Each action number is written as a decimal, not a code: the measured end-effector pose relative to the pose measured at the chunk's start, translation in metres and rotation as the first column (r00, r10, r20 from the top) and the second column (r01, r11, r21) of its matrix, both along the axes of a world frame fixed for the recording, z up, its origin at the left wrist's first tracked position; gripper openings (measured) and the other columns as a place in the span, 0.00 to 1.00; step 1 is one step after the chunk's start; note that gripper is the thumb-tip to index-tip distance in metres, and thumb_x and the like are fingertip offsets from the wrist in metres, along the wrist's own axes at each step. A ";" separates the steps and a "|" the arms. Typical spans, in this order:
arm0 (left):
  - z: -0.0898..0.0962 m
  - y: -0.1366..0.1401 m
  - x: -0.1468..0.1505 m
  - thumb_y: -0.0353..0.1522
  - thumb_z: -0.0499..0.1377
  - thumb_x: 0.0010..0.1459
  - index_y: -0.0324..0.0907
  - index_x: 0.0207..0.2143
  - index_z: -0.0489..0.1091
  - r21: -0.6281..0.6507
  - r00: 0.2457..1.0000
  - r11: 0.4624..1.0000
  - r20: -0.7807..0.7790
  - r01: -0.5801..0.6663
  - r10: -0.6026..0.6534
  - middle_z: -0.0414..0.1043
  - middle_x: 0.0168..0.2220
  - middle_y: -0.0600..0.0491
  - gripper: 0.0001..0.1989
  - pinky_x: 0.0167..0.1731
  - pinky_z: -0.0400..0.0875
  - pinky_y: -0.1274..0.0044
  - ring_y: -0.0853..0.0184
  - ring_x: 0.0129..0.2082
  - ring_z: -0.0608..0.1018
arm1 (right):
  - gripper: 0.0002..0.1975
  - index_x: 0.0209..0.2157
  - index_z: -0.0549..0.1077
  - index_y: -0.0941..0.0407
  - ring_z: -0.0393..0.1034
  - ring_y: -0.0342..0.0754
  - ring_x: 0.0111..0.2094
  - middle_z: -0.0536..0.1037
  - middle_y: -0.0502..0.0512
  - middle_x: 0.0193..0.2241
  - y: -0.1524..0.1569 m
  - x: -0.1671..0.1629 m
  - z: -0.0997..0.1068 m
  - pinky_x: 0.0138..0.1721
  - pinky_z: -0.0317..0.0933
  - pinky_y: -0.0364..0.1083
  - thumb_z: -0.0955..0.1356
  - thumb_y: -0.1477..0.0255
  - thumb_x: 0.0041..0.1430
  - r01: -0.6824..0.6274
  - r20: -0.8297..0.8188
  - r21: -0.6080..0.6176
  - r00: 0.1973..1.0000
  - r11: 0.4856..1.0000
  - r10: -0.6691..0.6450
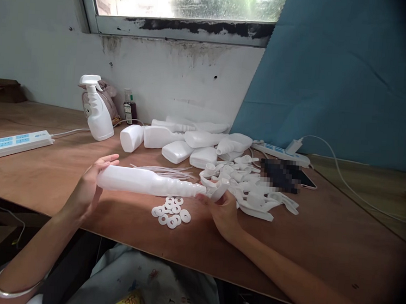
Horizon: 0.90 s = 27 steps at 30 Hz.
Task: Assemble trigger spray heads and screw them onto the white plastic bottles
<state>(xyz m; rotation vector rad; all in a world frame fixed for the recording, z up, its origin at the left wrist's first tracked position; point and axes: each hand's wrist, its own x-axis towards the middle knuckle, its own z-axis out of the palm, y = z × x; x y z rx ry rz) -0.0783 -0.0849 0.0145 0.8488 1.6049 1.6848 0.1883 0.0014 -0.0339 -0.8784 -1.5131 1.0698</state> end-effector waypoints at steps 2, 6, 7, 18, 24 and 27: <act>0.002 -0.003 -0.004 0.46 0.50 0.51 0.44 0.48 0.66 -0.080 0.995 0.994 -0.063 0.070 -0.075 0.70 0.47 0.51 0.25 0.44 0.64 0.74 0.57 0.50 0.68 | 0.23 0.36 0.72 0.57 0.71 0.52 0.36 0.77 0.54 0.32 0.002 0.000 0.000 0.39 0.66 0.51 0.74 0.60 0.38 0.004 -0.022 0.004 1.000 1.000 -0.004; 0.008 -0.010 -0.018 0.49 0.45 0.54 0.44 0.47 0.68 -0.284 0.926 0.956 -0.337 0.075 -0.173 0.73 0.41 0.52 0.27 0.47 0.61 0.71 0.56 0.46 0.70 | 0.21 0.35 0.70 0.56 0.71 0.52 0.34 0.77 0.53 0.31 0.000 -0.001 0.000 0.38 0.67 0.51 0.74 0.61 0.39 -0.069 -0.054 0.021 0.996 0.997 0.070; 0.008 -0.011 -0.020 0.49 0.44 0.54 0.43 0.47 0.68 -0.326 0.909 0.943 -0.370 0.065 -0.190 0.73 0.39 0.51 0.28 0.47 0.61 0.70 0.55 0.44 0.71 | 0.20 0.34 0.70 0.56 0.71 0.51 0.34 0.76 0.53 0.31 -0.002 -0.001 0.000 0.38 0.67 0.51 0.74 0.62 0.40 -0.100 -0.055 0.028 0.993 0.995 0.101; 0.008 -0.007 -0.007 0.41 0.55 0.52 0.42 0.53 0.63 0.089 0.975 0.990 -0.203 0.111 -0.091 0.62 0.55 0.46 0.26 0.57 0.50 0.66 0.54 0.58 0.60 | 0.20 0.37 0.71 0.56 0.71 0.53 0.38 0.77 0.54 0.34 -0.006 -0.001 -0.001 0.41 0.65 0.52 0.74 0.63 0.42 -0.081 -0.034 0.036 0.996 0.996 0.082; 0.004 -0.010 -0.010 0.42 0.55 0.52 0.46 0.60 0.52 0.079 0.969 0.989 -0.221 0.127 -0.107 0.53 0.60 0.48 0.33 0.59 0.45 0.64 0.55 0.61 0.55 | 0.21 0.35 0.73 0.58 0.71 0.53 0.37 0.77 0.56 0.33 -0.003 -0.002 0.003 0.38 0.66 0.51 0.74 0.62 0.40 -0.005 -0.046 -0.017 0.999 1.000 0.005; -0.002 -0.013 -0.018 0.45 0.53 0.54 0.53 0.62 0.43 -0.095 0.940 0.989 -0.311 0.115 -0.139 0.55 0.59 0.51 0.35 0.58 0.47 0.59 0.56 0.59 0.58 | 0.21 0.33 0.73 0.59 0.71 0.54 0.37 0.78 0.56 0.32 -0.001 -0.001 0.004 0.36 0.66 0.50 0.73 0.59 0.39 0.036 -0.043 -0.059 0.998 0.998 -0.038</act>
